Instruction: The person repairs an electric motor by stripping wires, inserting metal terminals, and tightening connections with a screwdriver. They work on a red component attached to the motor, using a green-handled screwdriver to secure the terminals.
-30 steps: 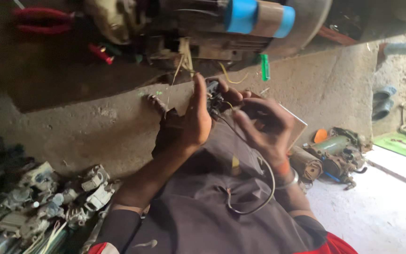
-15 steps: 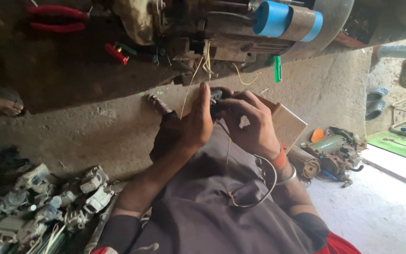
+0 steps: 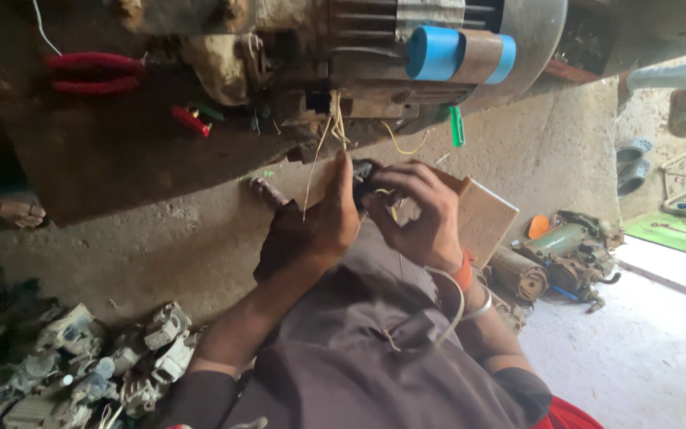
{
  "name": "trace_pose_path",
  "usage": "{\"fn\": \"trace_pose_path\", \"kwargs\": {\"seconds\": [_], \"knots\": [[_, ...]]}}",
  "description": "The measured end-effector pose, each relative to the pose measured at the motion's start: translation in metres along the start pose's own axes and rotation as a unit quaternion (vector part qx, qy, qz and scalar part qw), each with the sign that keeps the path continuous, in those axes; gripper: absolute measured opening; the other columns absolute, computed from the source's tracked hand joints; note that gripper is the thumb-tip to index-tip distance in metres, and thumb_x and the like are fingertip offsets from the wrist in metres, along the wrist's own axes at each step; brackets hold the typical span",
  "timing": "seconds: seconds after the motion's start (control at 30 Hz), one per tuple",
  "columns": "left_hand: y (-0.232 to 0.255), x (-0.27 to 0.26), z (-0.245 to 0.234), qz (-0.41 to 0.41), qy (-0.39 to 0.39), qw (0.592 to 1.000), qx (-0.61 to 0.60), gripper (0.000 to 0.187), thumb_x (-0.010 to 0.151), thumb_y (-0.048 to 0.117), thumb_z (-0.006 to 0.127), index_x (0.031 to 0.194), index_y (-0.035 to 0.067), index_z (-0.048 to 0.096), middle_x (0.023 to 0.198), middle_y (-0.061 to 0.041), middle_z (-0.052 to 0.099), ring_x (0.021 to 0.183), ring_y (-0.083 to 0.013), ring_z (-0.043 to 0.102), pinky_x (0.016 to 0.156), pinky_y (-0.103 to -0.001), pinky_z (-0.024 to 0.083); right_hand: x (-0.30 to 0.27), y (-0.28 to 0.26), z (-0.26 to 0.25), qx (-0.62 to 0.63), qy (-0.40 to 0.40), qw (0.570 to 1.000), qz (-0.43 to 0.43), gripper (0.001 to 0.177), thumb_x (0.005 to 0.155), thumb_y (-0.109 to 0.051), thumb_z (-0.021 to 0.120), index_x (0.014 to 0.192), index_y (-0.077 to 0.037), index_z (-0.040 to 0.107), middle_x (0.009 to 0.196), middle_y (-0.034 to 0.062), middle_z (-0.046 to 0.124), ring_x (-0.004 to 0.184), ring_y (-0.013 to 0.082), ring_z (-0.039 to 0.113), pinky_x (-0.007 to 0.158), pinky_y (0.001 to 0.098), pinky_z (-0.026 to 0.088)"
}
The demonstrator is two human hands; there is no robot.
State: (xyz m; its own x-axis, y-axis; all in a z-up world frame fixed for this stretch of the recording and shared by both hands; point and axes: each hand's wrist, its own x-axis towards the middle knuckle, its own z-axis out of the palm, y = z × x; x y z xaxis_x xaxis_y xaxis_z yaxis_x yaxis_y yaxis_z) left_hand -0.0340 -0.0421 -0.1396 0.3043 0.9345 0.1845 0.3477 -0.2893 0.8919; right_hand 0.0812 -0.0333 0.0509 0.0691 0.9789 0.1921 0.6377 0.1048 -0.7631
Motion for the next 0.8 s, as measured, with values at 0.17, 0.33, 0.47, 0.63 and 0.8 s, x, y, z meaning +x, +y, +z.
{"fn": "trace_pose_path", "kwargs": {"seconds": [0.17, 0.33, 0.47, 0.63, 0.8], "knots": [[-0.001, 0.007, 0.004, -0.016, 0.009, 0.999, -0.03, 0.057, 0.113, 0.022, 0.046, 0.157, -0.007, 0.027, 0.151, -0.028, 0.046, 0.136, -0.0401, 0.05, 0.114, -0.043, 0.041, 0.007, 0.005, 0.003, -0.06, -0.024, 0.997, 0.052, 0.017, 0.089, -0.001, 0.082, 0.103, -0.005, 0.075, 0.1, 0.0101, 0.073, 0.08, 0.0246, 0.072, 0.072, 0.0329, 0.057], [0.018, 0.029, -0.017, -0.156, -0.045, 0.943, -0.29, 0.035, 0.115, 0.02, 0.04, 0.137, -0.002, 0.054, 0.12, -0.014, 0.067, 0.105, -0.0227, 0.067, 0.097, -0.033, 0.057, 0.008, 0.009, -0.004, 0.01, -0.041, 0.997, -0.064, 0.02, 0.091, -0.001, 0.077, 0.109, -0.007, 0.072, 0.111, 0.0093, 0.072, 0.1, 0.0271, 0.074, 0.086, 0.0334, 0.059], [0.035, 0.042, -0.027, -0.195, -0.01, 0.896, -0.398, 0.049, 0.116, 0.036, 0.033, 0.124, -0.003, 0.062, 0.112, -0.01, 0.068, 0.101, -0.018, 0.066, 0.093, -0.028, 0.055, 0.009, 0.012, 0.001, -0.036, -0.002, 0.999, -0.009, 0.021, 0.087, -0.004, 0.084, 0.105, -0.005, 0.073, 0.1, 0.0105, 0.071, 0.075, 0.0198, 0.07, 0.068, 0.0311, 0.056], [0.048, 0.048, -0.035, -0.35, -0.009, 0.805, -0.479, 0.06, 0.113, 0.05, 0.031, 0.116, 0.002, 0.068, 0.097, -0.006, 0.063, 0.08, -0.0129, 0.055, 0.068, -0.026, 0.048, 0.012, 0.014, 0.002, 0.0, -0.064, 0.998, -0.026, 0.022, 0.09, 0.001, 0.078, 0.112, -0.005, 0.074, 0.1, 0.0094, 0.07, 0.078, 0.0196, 0.069, 0.068, 0.031, 0.055], [0.047, 0.044, -0.033, -0.338, -0.007, 0.817, -0.467, 0.062, 0.111, 0.05, 0.031, 0.11, 0.001, 0.068, 0.093, -0.004, 0.068, 0.081, -0.0127, 0.063, 0.069, -0.026, 0.051, 0.007, 0.012, -0.002, 0.022, -0.073, 0.997, -0.011, 0.025, 0.088, -0.001, 0.079, 0.112, -0.004, 0.073, 0.1, 0.0113, 0.071, 0.073, 0.0195, 0.067, 0.066, 0.0311, 0.055]]}}
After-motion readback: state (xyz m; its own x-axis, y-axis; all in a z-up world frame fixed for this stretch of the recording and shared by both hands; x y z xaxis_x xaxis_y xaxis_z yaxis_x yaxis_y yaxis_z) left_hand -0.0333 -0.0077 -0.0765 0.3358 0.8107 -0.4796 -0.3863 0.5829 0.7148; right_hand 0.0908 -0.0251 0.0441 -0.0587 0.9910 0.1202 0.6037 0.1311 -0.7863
